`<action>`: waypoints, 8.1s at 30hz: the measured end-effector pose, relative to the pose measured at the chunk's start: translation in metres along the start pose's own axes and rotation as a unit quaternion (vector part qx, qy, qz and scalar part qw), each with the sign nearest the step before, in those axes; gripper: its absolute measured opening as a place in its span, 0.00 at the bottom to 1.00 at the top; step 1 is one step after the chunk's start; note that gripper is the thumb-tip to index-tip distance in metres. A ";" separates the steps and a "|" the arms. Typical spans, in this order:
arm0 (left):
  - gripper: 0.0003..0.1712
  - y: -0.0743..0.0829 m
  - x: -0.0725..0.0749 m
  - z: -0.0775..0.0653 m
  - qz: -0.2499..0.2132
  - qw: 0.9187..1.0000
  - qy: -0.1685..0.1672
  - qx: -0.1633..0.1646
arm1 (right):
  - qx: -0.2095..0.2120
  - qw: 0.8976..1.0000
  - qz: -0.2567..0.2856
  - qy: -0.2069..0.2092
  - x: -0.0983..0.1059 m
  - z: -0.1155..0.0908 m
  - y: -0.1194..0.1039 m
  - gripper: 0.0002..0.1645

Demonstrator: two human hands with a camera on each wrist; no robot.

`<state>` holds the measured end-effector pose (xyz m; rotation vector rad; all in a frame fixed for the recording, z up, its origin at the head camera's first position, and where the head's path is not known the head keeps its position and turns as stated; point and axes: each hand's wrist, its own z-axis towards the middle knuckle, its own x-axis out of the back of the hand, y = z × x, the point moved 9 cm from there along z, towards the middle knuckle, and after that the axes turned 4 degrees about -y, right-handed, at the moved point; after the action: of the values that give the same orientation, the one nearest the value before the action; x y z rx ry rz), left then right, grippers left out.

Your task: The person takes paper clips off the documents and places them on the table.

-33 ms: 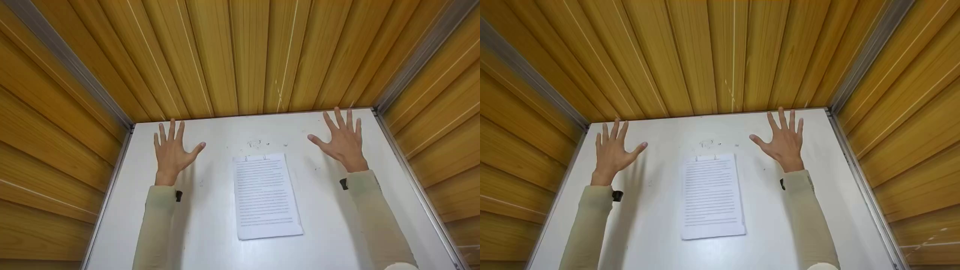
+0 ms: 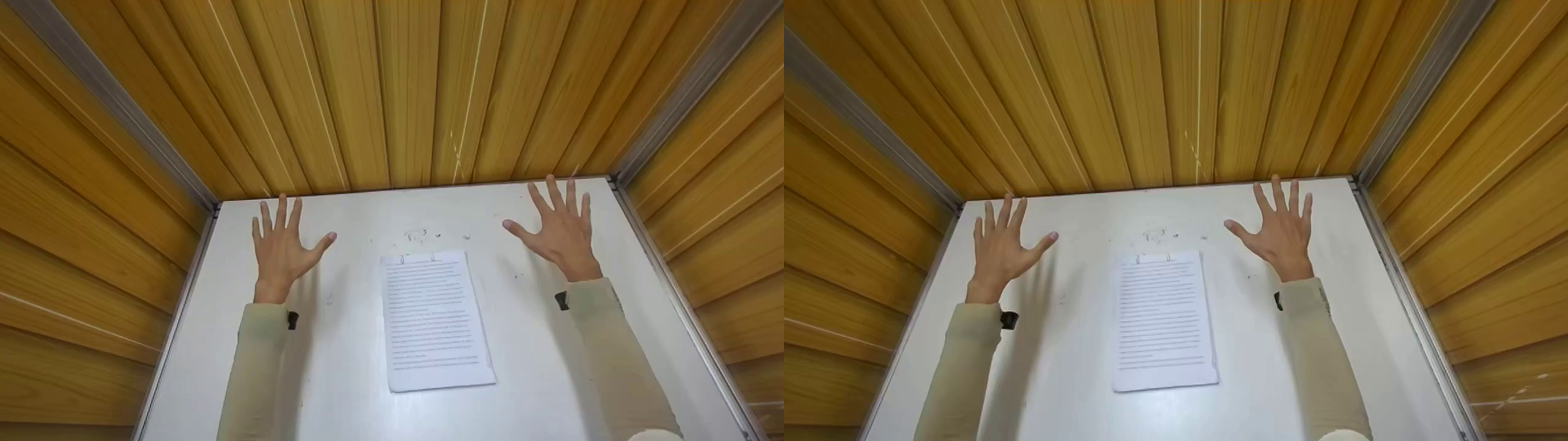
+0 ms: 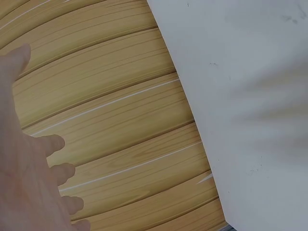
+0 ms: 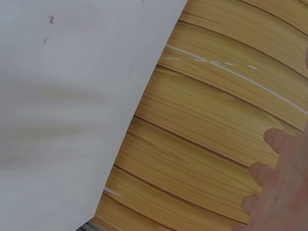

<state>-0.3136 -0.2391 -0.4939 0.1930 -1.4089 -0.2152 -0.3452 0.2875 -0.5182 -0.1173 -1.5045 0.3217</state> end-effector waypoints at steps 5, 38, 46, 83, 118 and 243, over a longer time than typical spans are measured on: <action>0.64 0.004 -0.005 0.001 -0.008 1.000 -0.009 0.005 | 0.002 1.000 0.002 0.004 0.000 0.003 -0.001 0.65; 0.48 0.046 -0.144 -0.030 -0.399 0.898 -0.121 0.140 | -0.032 0.948 0.300 -0.100 -0.119 -0.006 -0.030 0.45; 0.35 0.063 -0.170 -0.031 -0.428 0.880 -0.144 0.146 | -0.066 0.926 0.353 -0.117 -0.144 -0.007 -0.036 0.36; 0.13 0.086 -0.190 -0.026 -0.375 0.898 -0.138 0.182 | -0.114 0.932 0.332 -0.088 -0.155 -0.004 -0.048 0.12; 0.15 0.076 -0.197 -0.049 -0.531 0.838 -0.044 0.117 | -0.140 0.876 0.456 -0.078 -0.151 -0.022 -0.036 0.15; 0.14 0.081 -0.200 -0.051 -0.537 0.840 -0.036 0.064 | 0.271 0.953 0.104 0.089 -0.100 -0.007 -0.136 0.14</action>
<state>-0.2902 -0.1086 -0.6712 1.1009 -1.2508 -1.0633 -0.3228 0.1305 -0.5772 0.1308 -1.1814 0.8600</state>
